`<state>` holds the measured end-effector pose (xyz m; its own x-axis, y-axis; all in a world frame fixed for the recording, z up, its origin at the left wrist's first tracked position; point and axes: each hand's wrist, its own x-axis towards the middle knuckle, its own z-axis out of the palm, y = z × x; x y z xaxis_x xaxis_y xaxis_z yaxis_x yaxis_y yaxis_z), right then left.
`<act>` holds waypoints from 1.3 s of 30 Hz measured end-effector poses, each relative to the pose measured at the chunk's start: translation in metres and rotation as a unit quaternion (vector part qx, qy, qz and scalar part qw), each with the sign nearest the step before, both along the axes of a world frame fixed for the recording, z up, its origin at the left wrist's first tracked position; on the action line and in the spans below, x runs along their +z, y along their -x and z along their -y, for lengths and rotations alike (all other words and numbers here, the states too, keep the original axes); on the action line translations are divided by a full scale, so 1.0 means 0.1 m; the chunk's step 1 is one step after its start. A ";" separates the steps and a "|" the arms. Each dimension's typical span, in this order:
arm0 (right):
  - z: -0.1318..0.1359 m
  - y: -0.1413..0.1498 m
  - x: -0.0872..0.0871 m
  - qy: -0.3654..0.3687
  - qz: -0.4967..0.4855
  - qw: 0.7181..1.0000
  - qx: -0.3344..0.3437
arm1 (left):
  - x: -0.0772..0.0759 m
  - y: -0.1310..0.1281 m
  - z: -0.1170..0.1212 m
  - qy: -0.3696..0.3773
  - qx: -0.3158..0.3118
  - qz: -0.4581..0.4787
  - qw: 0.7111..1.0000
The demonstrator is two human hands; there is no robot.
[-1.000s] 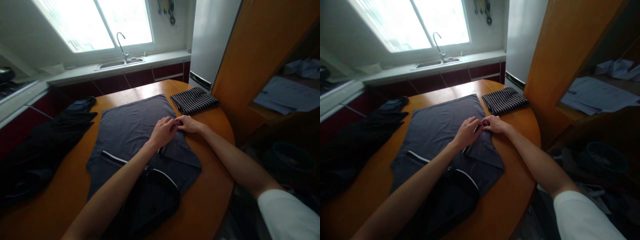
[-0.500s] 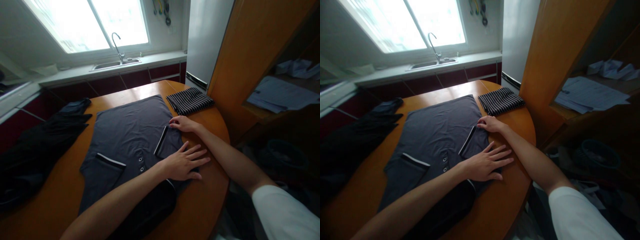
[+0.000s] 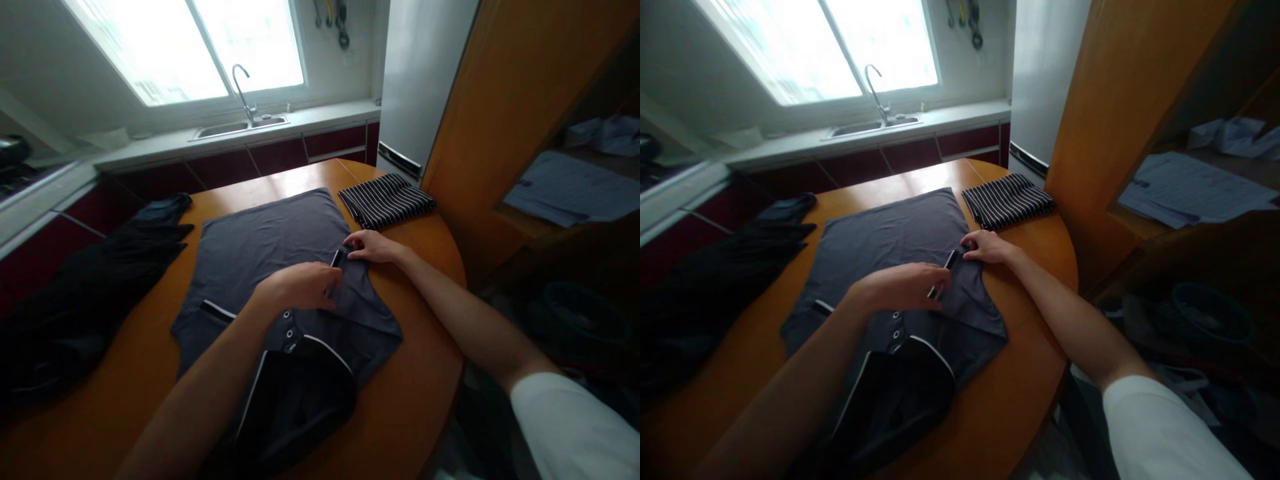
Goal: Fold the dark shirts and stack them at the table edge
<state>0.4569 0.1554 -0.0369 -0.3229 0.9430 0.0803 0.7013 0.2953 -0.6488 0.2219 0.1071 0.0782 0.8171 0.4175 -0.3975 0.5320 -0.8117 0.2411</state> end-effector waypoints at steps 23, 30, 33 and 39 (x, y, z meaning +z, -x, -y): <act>0.00 0.08 -0.06 -0.034 -0.021 0.999 -0.002 | -0.12 0.13 -0.29 -0.026 0.058 0.070 0.996; -0.07 0.10 -0.24 -0.040 -0.075 0.996 -0.002 | -0.79 -0.23 -0.04 -0.130 0.039 0.193 0.972; -0.08 0.10 -0.26 -0.043 -0.110 0.993 -0.020 | -1.07 -0.28 0.00 -0.138 0.070 0.195 0.969; -0.08 0.16 -0.26 -0.090 -0.140 0.985 -0.048 | -1.13 -0.24 -0.02 -0.112 0.098 0.188 0.971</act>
